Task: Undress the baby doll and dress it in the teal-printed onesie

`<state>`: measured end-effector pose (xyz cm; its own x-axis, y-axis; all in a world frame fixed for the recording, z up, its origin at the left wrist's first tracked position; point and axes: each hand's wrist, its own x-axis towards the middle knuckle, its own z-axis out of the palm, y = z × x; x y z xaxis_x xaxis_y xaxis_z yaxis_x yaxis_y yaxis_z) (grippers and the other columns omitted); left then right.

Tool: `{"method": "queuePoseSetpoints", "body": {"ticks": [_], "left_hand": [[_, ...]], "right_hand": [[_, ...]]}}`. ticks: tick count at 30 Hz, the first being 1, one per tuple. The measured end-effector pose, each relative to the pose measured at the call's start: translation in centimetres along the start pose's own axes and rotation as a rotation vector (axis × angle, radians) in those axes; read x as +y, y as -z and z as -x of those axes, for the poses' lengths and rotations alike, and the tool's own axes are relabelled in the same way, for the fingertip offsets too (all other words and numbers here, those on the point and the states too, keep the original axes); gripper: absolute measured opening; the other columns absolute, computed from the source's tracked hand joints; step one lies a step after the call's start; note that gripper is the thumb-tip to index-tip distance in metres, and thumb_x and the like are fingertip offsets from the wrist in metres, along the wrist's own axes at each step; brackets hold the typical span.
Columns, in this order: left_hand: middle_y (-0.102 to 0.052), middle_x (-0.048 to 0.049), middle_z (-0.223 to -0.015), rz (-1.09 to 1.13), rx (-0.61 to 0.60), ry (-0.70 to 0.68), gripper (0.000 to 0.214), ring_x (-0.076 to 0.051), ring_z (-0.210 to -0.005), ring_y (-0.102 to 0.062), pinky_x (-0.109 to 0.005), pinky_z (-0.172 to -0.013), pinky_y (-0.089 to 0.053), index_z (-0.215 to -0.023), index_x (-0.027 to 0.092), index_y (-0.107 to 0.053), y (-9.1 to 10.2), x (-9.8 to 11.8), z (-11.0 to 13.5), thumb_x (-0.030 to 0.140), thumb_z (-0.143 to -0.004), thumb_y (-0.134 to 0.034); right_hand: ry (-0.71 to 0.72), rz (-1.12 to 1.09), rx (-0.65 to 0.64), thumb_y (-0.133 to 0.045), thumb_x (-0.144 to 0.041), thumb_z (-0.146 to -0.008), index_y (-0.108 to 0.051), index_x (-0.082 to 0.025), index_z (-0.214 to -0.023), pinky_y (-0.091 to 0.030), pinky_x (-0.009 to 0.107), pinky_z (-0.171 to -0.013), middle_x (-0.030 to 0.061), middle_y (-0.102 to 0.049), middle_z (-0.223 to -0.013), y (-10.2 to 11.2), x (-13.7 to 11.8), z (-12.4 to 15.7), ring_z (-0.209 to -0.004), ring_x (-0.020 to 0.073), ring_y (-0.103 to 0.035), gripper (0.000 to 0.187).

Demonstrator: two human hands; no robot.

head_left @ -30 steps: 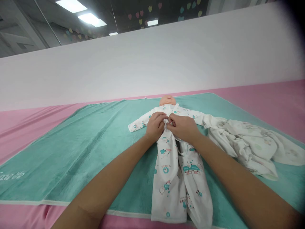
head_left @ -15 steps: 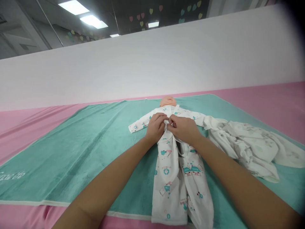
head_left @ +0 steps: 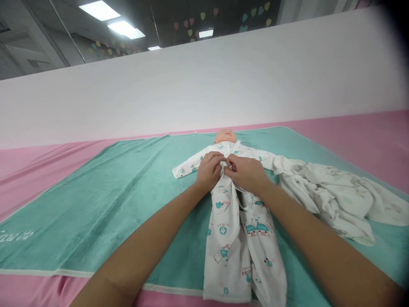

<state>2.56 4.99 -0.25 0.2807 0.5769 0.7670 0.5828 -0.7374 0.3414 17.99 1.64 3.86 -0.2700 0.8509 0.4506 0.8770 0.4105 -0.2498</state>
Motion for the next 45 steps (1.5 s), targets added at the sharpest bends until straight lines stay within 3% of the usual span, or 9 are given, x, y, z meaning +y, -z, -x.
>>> {"method": "queuePoseSetpoints", "body": {"ticks": [45], "left_hand": [[-0.056,-0.0044,-0.107,-0.002,-0.013,-0.004,0.032,-0.017,-0.104,-0.05,-0.034,-0.092,-0.04,-0.095,0.021,-0.059,0.16,0.13,-0.05,0.006,-0.08,-0.035]], "right_hand": [[0.012,0.003,0.014,-0.045,-0.032,-0.079,-0.048,-0.022,-0.074,-0.021,0.025,-0.052,-0.0049,-0.056,-0.06,-0.14,0.07,0.03,-0.053,0.0114,-0.046,0.012]]}}
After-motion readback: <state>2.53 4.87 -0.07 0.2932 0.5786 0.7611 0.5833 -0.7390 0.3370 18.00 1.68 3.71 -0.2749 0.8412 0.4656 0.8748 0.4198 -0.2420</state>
